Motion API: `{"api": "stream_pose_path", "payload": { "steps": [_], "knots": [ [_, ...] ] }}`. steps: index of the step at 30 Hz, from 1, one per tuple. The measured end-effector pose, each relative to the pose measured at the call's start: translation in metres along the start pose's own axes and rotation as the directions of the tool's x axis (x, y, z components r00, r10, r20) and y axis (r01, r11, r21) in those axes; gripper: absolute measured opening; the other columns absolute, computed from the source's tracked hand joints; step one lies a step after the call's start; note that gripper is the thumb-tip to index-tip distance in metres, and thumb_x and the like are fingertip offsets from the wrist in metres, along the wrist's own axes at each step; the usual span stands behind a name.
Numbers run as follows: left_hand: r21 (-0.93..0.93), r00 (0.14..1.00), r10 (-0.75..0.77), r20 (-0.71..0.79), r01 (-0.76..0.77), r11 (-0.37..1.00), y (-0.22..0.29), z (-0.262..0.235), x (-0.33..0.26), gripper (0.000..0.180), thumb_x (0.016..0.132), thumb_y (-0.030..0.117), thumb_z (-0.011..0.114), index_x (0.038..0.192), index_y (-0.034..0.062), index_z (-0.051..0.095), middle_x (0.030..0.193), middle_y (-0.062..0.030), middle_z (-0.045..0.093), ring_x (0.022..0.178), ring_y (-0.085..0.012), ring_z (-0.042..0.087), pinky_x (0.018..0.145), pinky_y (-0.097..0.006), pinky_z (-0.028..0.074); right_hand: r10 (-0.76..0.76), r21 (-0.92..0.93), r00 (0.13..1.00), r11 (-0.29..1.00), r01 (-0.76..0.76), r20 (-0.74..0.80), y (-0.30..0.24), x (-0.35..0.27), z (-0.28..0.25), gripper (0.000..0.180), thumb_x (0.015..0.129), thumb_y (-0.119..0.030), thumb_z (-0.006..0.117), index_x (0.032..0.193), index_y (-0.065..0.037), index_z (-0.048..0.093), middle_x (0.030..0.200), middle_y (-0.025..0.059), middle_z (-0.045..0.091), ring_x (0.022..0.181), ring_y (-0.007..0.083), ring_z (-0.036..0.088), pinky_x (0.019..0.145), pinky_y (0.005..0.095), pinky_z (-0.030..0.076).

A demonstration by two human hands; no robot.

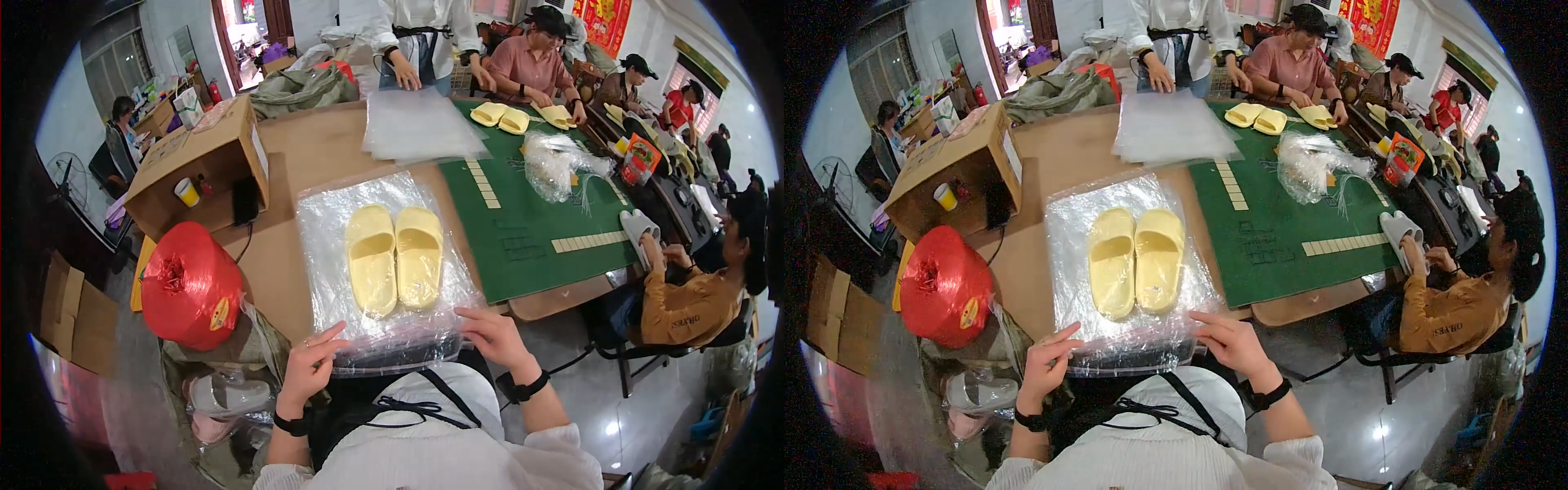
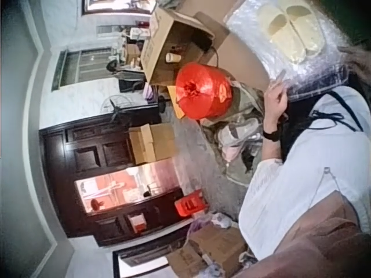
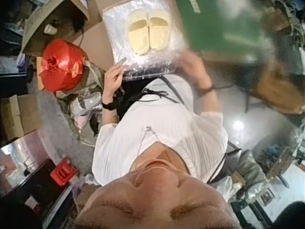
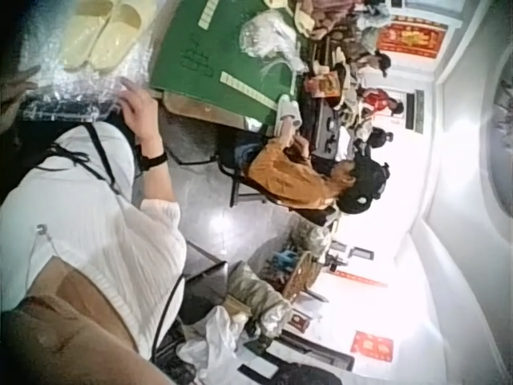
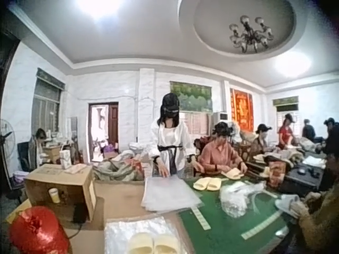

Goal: The recorder is picking up pairs of finished slippers and placing them into clear plastic bags.

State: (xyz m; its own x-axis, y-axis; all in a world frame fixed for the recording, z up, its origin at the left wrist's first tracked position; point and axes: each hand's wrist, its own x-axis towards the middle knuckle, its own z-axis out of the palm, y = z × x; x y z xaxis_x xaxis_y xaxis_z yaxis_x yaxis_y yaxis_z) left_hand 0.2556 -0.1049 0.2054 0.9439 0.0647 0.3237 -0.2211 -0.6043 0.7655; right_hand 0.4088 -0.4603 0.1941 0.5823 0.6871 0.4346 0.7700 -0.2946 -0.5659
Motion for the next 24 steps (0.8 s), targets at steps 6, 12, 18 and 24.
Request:
{"api": "stream_pose_path", "payload": {
  "steps": [6,12,18,24],
  "knots": [
    [-0.047,0.997,0.040,-0.069,-0.043,0.998,-0.003,-0.001,0.004,0.032,0.080,-0.007,0.047,0.101,-0.0029,0.071,0.111,-0.0168,0.072,0.087,-0.0245,0.069,0.078,-0.032,0.054,0.366,0.458,0.918,0.850,-0.261,-0.155,0.021,-0.009,0.016,0.009,0.093,0.001,0.057,0.096,0.000,0.066,0.106,0.0110,0.069,0.082,0.0113,0.064,0.067,0.0234,0.051],
    [-0.084,0.993,0.113,-0.044,-0.117,0.990,0.022,-0.006,0.009,0.036,0.077,-0.004,0.059,0.111,0.0022,0.069,0.114,-0.0148,0.071,0.104,-0.0309,0.067,0.090,-0.037,0.051,0.580,0.620,0.796,0.692,-0.369,-0.174,0.024,-0.001,0.026,0.008,0.097,-0.006,0.059,0.094,-0.001,0.065,0.085,0.0012,0.066,0.072,0.0059,0.059,0.064,0.0213,0.049],
    [-0.069,0.948,-0.229,-0.221,0.219,0.973,-0.002,0.019,0.009,0.009,0.084,0.007,0.070,0.085,-0.0020,0.071,0.082,-0.0132,0.072,0.076,-0.0230,0.068,0.069,-0.032,0.051,0.620,0.572,0.727,0.724,-0.386,-0.295,0.026,0.017,0.030,0.011,0.095,-0.009,0.064,0.090,0.000,0.065,0.071,-0.0026,0.062,0.064,0.0027,0.055,0.058,0.0207,0.046],
    [-0.337,0.827,-0.543,-0.148,0.474,0.814,-0.016,0.033,0.038,0.031,0.095,0.021,0.065,0.076,-0.0029,0.068,0.063,-0.0073,0.066,0.054,-0.0121,0.061,0.052,-0.026,0.047,0.533,0.236,0.704,0.844,-0.481,-0.470,0.031,0.031,0.037,0.013,0.087,-0.011,0.071,0.086,0.000,0.064,0.067,0.0032,0.062,0.058,0.0110,0.055,0.056,0.0276,0.046]
  ]
}}
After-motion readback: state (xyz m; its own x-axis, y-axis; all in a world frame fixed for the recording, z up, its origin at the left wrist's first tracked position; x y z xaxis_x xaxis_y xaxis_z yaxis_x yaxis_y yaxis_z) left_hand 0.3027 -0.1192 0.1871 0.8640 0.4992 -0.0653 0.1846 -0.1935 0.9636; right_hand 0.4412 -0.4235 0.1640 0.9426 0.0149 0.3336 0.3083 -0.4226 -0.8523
